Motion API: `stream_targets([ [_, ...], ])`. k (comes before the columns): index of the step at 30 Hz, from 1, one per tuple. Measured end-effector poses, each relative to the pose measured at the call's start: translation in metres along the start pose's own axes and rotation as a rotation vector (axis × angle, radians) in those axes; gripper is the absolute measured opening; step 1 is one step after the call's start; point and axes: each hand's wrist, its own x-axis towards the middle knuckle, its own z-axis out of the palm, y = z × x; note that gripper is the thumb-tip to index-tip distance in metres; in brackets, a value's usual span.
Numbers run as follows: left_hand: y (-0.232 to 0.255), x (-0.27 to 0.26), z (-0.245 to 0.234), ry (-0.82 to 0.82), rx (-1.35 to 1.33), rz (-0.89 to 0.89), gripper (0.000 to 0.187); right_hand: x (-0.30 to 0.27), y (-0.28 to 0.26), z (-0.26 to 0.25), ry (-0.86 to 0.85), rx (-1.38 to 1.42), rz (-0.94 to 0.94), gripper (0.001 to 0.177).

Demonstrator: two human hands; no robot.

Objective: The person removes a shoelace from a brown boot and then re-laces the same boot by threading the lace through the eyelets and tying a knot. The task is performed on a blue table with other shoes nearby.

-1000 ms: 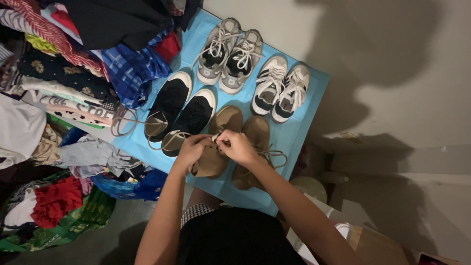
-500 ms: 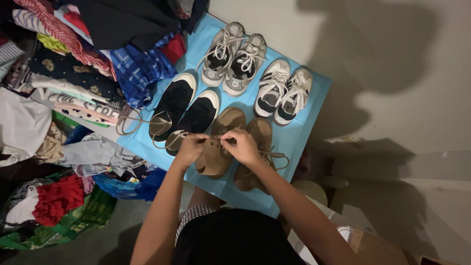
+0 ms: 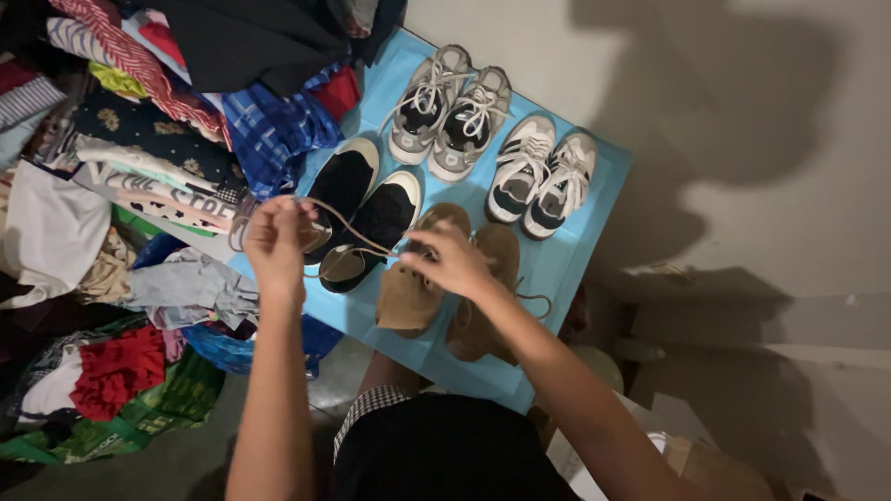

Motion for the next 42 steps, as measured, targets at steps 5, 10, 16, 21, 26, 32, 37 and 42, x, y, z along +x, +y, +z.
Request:
stream_targets([
  [5,-0.014,-0.011,0.007,0.035,-0.016,-0.070,0.016,0.035,-0.014,0.012,-0.162,-0.121,-0.046,0.018],
  [10,-0.021,-0.031,0.001,0.068,-0.077,-0.113,0.016,0.060,-0.008,0.010,-0.410,-0.152,0.069,0.033],
  [16,-0.024,-0.032,-0.011,0.067,-0.186,-0.011,0.015,0.070,0.007,0.028,-0.556,-0.082,0.058,0.022],
  [21,-0.054,-0.039,-0.013,0.074,0.063,-0.340,0.027,0.101,-0.008,0.026,-0.396,0.213,-0.024,0.016],
  [26,-0.090,-0.051,0.013,-0.267,0.118,-0.364,0.027,0.115,-0.047,0.028,-0.272,0.411,0.018,0.023],
  [32,-0.056,-0.021,-0.016,0.056,0.089,-0.258,0.026,0.100,-0.021,0.020,-0.516,0.273,0.064,0.033],
  [37,-0.031,-0.002,-0.044,0.137,-0.195,-0.045,0.030,0.077,0.012,0.028,-0.555,0.273,-0.139,0.031],
  [42,-0.057,-0.030,-0.022,-0.269,0.073,-0.328,0.032,0.092,-0.003,0.026,-0.308,0.303,-0.128,0.025],
])
